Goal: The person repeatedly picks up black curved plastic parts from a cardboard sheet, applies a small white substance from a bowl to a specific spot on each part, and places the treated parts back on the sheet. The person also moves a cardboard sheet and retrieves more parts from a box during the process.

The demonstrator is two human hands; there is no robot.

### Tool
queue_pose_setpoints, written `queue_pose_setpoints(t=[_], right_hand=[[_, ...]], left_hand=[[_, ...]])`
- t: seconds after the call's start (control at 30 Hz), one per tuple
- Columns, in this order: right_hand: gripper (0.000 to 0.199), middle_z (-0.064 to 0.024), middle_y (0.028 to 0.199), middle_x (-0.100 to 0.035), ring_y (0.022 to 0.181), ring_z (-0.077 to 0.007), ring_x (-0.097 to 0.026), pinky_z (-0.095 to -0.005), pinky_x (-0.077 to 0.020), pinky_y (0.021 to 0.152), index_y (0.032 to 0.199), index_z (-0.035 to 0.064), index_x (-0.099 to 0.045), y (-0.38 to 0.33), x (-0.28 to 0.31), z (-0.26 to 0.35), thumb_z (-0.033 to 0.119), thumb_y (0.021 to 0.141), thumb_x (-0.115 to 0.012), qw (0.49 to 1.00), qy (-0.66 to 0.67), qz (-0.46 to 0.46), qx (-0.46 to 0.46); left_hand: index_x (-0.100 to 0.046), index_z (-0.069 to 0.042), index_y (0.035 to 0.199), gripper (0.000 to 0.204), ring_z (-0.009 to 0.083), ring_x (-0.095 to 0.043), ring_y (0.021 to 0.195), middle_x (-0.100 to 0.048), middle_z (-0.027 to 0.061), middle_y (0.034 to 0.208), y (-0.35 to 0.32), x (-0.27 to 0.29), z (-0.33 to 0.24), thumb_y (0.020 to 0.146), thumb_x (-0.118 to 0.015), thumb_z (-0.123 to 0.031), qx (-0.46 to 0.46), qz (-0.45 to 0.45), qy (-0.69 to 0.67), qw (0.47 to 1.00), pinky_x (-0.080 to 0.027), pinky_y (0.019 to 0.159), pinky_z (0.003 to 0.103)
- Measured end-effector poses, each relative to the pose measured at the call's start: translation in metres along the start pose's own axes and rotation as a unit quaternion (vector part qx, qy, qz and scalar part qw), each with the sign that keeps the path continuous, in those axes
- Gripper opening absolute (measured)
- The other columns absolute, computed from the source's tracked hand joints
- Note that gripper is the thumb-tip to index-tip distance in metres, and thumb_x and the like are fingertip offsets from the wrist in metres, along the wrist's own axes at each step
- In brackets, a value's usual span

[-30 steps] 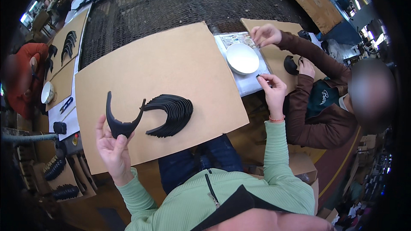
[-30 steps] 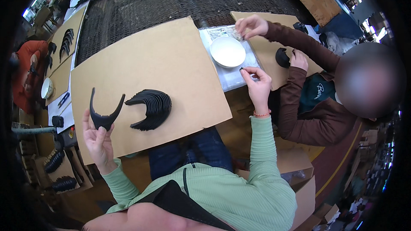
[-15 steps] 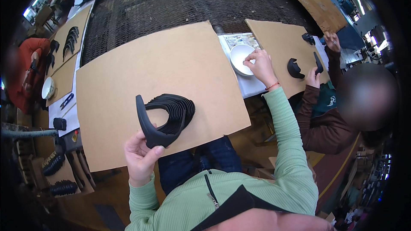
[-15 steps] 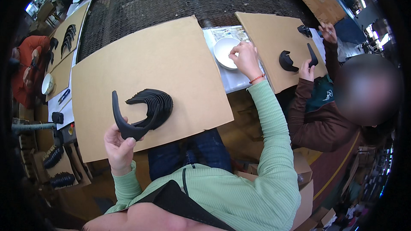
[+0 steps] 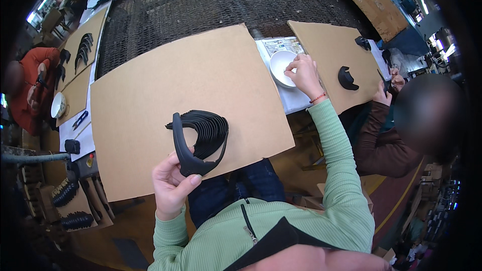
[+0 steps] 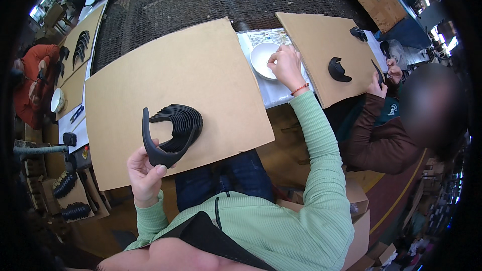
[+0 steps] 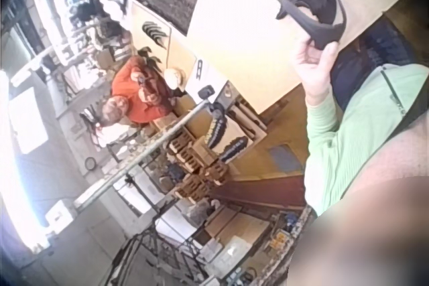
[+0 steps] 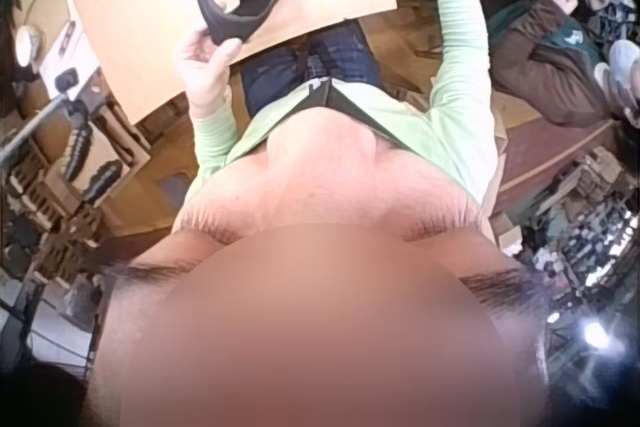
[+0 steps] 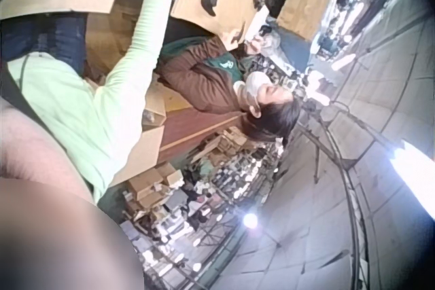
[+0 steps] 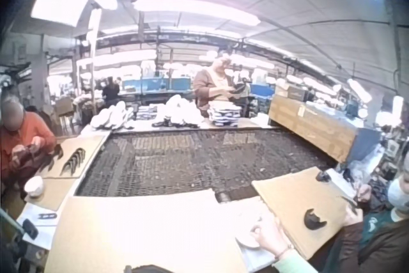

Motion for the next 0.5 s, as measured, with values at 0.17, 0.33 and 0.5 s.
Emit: queue_pose_setpoints(t=[0.17, 0.33, 0.5], right_hand=[[0.005, -0.0060, 0.086, -0.061, 0.092, -0.0252, -0.053, -0.0394, -0.0394, 0.081, 0.069, 0.0128, -0.073, -0.002, 0.005, -0.010, 0.014, 0.065, -0.074, 0.995, 0.065, -0.066, -0.022], [0.012, -0.0073, 0.089, -0.066, 0.094, -0.0170, -0.058, -0.0309, -0.0443, 0.080, 0.084, 0.0025, -0.071, -0.013, 0.018, -0.018, 0.011, 0.076, -0.072, 0.909, 0.368, -0.152, -0.124], [0.012, -0.0118, 0.108, -0.060, 0.096, -0.0158, -0.056, -0.0256, -0.0420, 0.083, 0.092, 0.0010, -0.067, -0.056, 0.056, 0.034, 0.002, 0.080, -0.067, 0.747, 0.635, -0.154, -0.120]], left_hand=[[-0.052, 0.009, 0.120, 0.051, 0.0160, -0.058, 0.099, -0.059, 0.0103, 0.106, 0.000, -0.008, -0.005, 0.071, -0.069, 0.009, 0.003, 0.026, -0.008, 1.000, -0.045, 0.089, 0.028], [-0.041, 0.010, 0.130, 0.064, 0.0173, -0.057, 0.105, -0.057, 0.0124, 0.116, 0.002, -0.028, -0.007, 0.073, -0.068, 0.010, -0.017, 0.047, -0.020, 0.999, -0.043, 0.096, 0.031], [-0.029, 0.009, 0.138, 0.071, 0.0138, -0.052, 0.109, -0.052, 0.0124, 0.123, 0.000, -0.051, -0.006, 0.076, -0.063, 0.014, 0.065, 0.138, -0.089, 0.984, -0.049, 0.085, 0.025]])
Point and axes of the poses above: each hand's wrist, its own y-axis towards the middle knuckle, its own x-axis out of the back of the hand, z = x × y, the point moved 3 cm from there along y, towards the middle knuckle
